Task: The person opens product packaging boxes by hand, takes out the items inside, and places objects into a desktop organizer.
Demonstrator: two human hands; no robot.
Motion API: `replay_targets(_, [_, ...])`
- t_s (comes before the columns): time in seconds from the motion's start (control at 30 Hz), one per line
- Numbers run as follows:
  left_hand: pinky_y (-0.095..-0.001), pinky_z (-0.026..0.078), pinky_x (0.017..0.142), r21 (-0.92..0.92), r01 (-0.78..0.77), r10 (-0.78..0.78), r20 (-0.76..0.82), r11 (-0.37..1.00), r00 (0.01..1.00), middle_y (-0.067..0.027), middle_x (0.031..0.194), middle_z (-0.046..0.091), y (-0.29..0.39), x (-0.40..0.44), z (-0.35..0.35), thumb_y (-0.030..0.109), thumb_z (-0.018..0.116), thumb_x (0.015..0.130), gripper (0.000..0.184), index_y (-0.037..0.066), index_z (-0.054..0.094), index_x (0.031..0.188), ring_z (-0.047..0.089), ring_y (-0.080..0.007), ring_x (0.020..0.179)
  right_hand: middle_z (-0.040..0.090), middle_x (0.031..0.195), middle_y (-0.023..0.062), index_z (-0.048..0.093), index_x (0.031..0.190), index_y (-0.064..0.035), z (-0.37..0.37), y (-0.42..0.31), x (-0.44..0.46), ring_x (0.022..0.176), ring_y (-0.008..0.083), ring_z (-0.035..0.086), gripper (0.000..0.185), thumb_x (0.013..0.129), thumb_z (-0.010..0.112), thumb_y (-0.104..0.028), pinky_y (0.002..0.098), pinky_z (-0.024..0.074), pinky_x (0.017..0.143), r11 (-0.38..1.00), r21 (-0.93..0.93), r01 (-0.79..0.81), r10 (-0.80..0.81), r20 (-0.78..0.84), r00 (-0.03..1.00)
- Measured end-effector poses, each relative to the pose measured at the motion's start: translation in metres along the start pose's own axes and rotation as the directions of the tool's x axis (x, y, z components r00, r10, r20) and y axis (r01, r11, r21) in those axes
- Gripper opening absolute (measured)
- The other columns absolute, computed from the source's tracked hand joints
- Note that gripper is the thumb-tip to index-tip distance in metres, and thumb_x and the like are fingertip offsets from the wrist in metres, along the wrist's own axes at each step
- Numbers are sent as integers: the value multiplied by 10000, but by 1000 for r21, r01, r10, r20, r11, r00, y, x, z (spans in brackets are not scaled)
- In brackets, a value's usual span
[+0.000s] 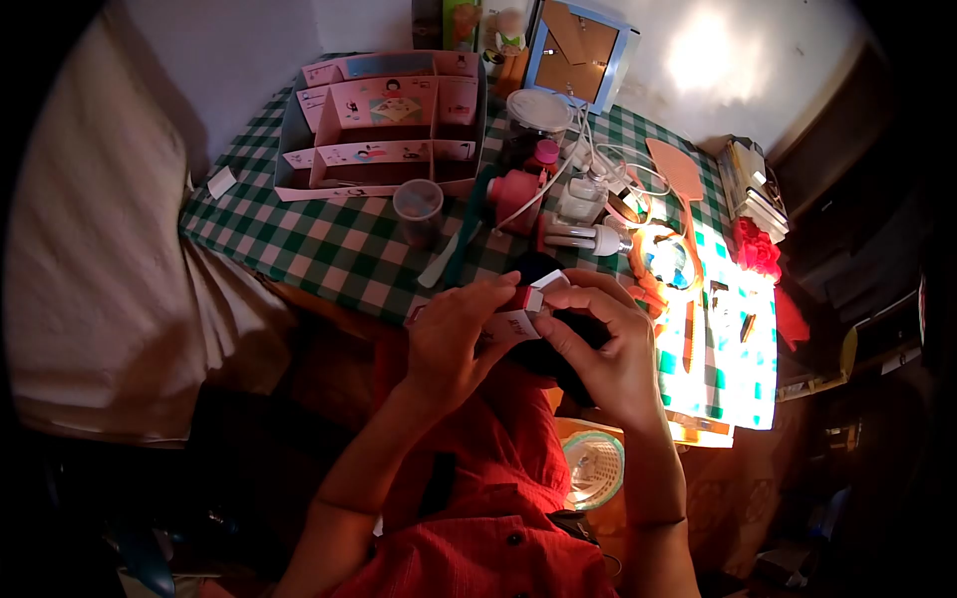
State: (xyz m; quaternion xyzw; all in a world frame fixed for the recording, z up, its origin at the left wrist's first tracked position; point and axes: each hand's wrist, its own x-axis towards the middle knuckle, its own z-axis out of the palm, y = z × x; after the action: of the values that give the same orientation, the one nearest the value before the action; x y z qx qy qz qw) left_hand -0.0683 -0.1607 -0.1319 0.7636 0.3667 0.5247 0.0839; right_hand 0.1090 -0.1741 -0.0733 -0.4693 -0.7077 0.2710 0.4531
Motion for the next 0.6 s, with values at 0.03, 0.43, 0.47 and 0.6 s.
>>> replay_targets(0.03, [-345,501,800,-7,-54,54,-35,998,998,-113,1119,625,-2,0,1,17,782,667,530,51,570,1151,618,-279,969,606,1093,149,658,954,-10,0,2,0,977,242,625,159,807,697,-54,330,505,807,1000,22,17,-17,-7,1000])
replay_targets(0.43, [-396,458,929,-170,231,-255,-135,958,957,-92,1136,608,-40,-16,-25,26,774,699,501,65,539,1140,583,-240,1069,623,1008,146,431,1132,-50,-20,27,4,965,254,634,223,991,422,-222,339,505,859,706,708,25,279,-310,909])
replay_targets(0.47, [-415,413,979,-148,170,-192,-155,974,969,-98,1111,624,-41,-14,-27,6,761,693,473,67,552,1113,596,-247,1049,584,903,101,430,1134,-69,-18,24,7,840,229,626,251,988,411,-272,337,532,779,707,707,14,322,-340,884])
replay_targets(0.6, [-450,300,1084,-205,76,-116,-190,976,975,-104,1082,643,-39,-10,-26,3,731,710,408,68,565,1077,616,-253,1030,462,812,33,409,1158,-89,-5,19,1,622,111,476,308,971,431,-332,258,482,577,654,756,-6,224,-186,957])
